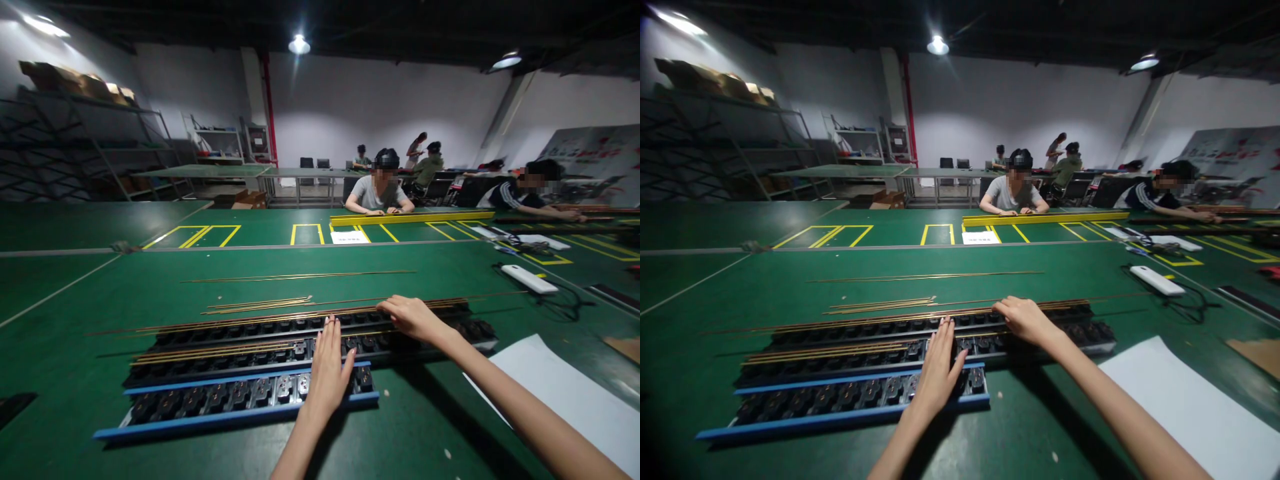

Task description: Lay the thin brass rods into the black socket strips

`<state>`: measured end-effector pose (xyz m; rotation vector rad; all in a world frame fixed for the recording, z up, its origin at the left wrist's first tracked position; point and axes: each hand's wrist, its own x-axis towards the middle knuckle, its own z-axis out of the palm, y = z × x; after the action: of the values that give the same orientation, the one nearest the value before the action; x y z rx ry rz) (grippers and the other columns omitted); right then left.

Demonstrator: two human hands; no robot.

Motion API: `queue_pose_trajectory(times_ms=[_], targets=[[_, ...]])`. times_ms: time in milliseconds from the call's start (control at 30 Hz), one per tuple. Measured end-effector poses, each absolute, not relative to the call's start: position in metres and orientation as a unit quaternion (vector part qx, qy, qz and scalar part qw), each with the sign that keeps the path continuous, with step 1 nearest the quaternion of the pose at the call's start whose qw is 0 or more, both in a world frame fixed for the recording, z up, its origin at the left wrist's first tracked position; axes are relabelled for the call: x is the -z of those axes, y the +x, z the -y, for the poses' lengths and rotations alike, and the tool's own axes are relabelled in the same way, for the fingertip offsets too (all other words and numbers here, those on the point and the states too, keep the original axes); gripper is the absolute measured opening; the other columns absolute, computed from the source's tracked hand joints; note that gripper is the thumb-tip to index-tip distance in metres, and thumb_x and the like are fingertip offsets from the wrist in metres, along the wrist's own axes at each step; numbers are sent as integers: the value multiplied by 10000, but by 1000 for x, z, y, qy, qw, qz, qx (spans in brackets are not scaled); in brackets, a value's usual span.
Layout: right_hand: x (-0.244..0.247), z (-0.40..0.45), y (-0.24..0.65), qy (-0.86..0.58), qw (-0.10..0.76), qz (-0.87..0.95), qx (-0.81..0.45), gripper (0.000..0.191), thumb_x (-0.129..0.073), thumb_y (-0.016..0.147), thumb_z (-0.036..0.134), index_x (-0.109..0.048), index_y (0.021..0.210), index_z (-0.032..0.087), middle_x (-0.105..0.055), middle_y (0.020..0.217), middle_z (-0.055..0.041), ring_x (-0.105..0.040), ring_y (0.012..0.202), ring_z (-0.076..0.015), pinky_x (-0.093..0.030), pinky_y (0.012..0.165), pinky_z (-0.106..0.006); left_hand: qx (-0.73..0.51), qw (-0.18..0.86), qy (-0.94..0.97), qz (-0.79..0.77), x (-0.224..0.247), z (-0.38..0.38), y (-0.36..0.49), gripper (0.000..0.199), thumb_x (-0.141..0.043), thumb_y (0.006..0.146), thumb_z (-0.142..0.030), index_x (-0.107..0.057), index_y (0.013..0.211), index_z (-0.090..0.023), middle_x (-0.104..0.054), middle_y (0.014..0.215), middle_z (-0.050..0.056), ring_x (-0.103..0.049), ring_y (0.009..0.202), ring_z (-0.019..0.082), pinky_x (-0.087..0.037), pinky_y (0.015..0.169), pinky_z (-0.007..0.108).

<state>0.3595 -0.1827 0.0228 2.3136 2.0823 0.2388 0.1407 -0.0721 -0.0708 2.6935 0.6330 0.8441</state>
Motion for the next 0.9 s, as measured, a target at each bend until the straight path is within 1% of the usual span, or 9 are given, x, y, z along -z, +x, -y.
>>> queue_pose_trajectory(times_ms=[133,233,333,467,567,633,733,900], targets=[[-17,192,360,751,-1,-655,-88,419,-416,734,13,-588,1062,210,-653,937,-63,-580,844,-166,-399,658,-243,-355,144,889,-252,63,72,129,529,-385,931,-235,-215,1429,-176,-353,1465,146,-285,1369,223,-366,1074,456],[-11,197,356,743,-18,-662,-95,427,-407,752,18,-592,1084,211,-657,974,-71,-584,880,-166,-428,706,-251,-381,134,874,-269,53,69,120,516,-366,929,-181,-220,1424,-189,-323,1482,134,-243,1387,213,-341,1091,464],[-7,200,350,728,-40,-677,-99,432,-399,774,30,-587,1122,203,-658,995,-84,-581,910,-167,-450,749,-263,-362,98,892,-252,42,64,114,523,-345,931,-152,-208,1434,-200,-311,1493,107,-209,1398,199,-307,1111,463],[-2,200,339,707,-48,-696,-115,421,-400,781,30,-608,1113,185,-663,956,-92,-584,881,-177,-470,714,-268,-325,39,921,-210,36,60,116,515,-346,920,-123,-260,1425,-182,-301,1499,91,-186,1403,197,-312,1114,431],[3,199,331,688,-58,-710,-136,403,-423,779,25,-626,1087,189,-666,934,-83,-583,857,-172,-475,696,-259,-300,3,938,-174,37,62,124,548,-353,892,-75,-265,1426,-158,-305,1495,91,-186,1401,206,-337,1102,418],[5,199,326,675,-77,-717,-154,390,-429,788,22,-631,1073,195,-665,922,-76,-579,847,-166,-478,699,-255,-286,-20,946,-153,39,66,130,568,-359,870,-44,-277,1422,-145,-310,1491,94,-204,1396,220,-358,1088,422],[8,201,320,659,-107,-724,-173,374,-421,813,25,-625,1081,188,-667,909,-70,-575,824,-162,-485,689,-255,-272,-40,952,-135,43,72,139,550,-349,863,-29,-326,1402,-137,-341,1474,96,-270,1373,232,-388,1067,421],[13,209,314,655,-144,-721,-175,372,-422,828,36,-617,1109,184,-673,910,-69,-585,814,-161,-498,671,-259,-264,-35,955,-130,55,73,147,505,-331,883,-41,-386,1373,-151,-434,1423,70,-357,1332,205,-385,1076,392]])
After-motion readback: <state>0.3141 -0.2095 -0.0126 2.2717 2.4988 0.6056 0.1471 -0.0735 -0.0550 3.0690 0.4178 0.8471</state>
